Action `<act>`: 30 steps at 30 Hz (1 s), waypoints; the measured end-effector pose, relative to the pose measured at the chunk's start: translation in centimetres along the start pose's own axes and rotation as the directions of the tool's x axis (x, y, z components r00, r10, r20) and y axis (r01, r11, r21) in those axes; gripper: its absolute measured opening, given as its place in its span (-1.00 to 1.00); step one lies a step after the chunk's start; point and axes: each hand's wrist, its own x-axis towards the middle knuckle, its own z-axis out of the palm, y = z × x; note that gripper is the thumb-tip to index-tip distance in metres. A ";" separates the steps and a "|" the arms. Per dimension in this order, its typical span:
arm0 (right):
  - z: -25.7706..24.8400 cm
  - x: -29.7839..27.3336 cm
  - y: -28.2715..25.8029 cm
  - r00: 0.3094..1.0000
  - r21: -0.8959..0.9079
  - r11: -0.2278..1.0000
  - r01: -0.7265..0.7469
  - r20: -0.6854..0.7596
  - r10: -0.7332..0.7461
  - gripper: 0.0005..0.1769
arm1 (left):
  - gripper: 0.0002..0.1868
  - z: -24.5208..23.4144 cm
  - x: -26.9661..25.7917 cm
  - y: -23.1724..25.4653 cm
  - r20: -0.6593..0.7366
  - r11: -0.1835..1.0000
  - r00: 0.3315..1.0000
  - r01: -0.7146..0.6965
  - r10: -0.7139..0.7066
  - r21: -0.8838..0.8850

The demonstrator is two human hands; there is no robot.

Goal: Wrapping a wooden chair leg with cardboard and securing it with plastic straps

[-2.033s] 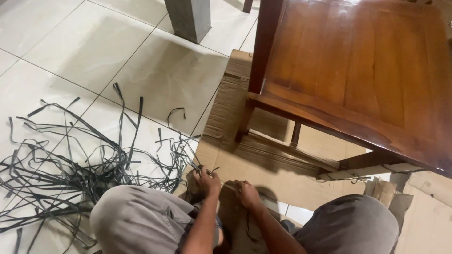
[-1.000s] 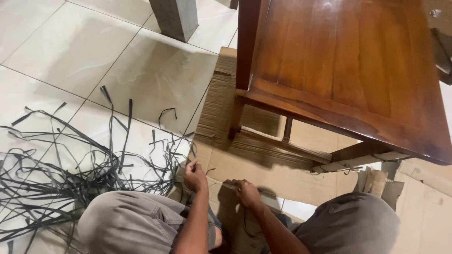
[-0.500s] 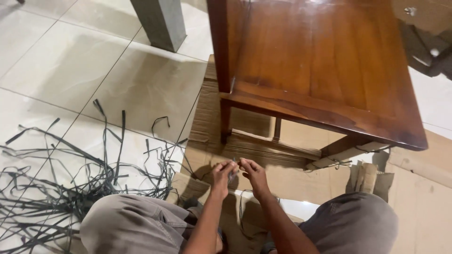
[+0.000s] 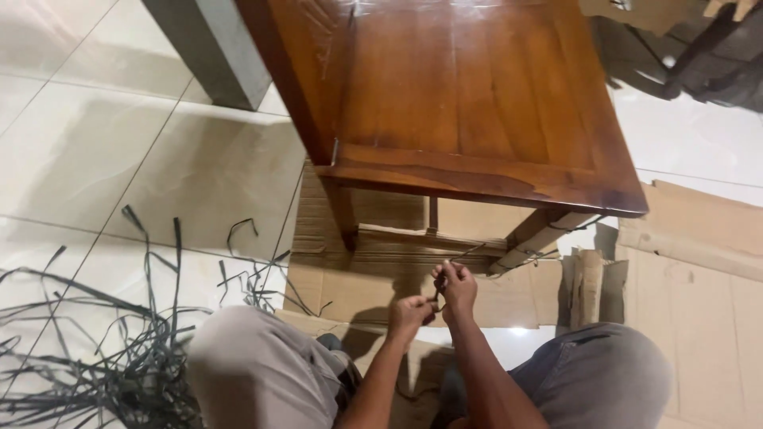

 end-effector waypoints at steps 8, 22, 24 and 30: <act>-3.6 -0.5 -3.0 0.982 0.046 0.999 -0.021 -0.186 0.029 -0.87 | -0.89 3.7 -3.0 0.6 0.287 0.910 0.939 0.058 -0.189 0.410; -9.4 5.7 9.9 0.940 -0.418 0.877 -0.238 -0.326 0.100 -0.75 | -0.77 11.3 2.7 8.3 0.407 0.366 0.819 -0.553 0.405 0.748; -8.9 5.9 8.7 0.939 -0.378 0.897 -0.229 -0.330 0.101 -0.80 | -0.73 12.1 4.1 10.1 0.363 0.390 0.890 -0.449 0.277 0.804; -5.6 3.8 -0.5 0.935 -0.097 0.975 -0.198 -0.316 0.159 -0.88 | -0.53 12.6 13.1 5.6 0.688 -0.096 0.468 -0.785 0.554 0.612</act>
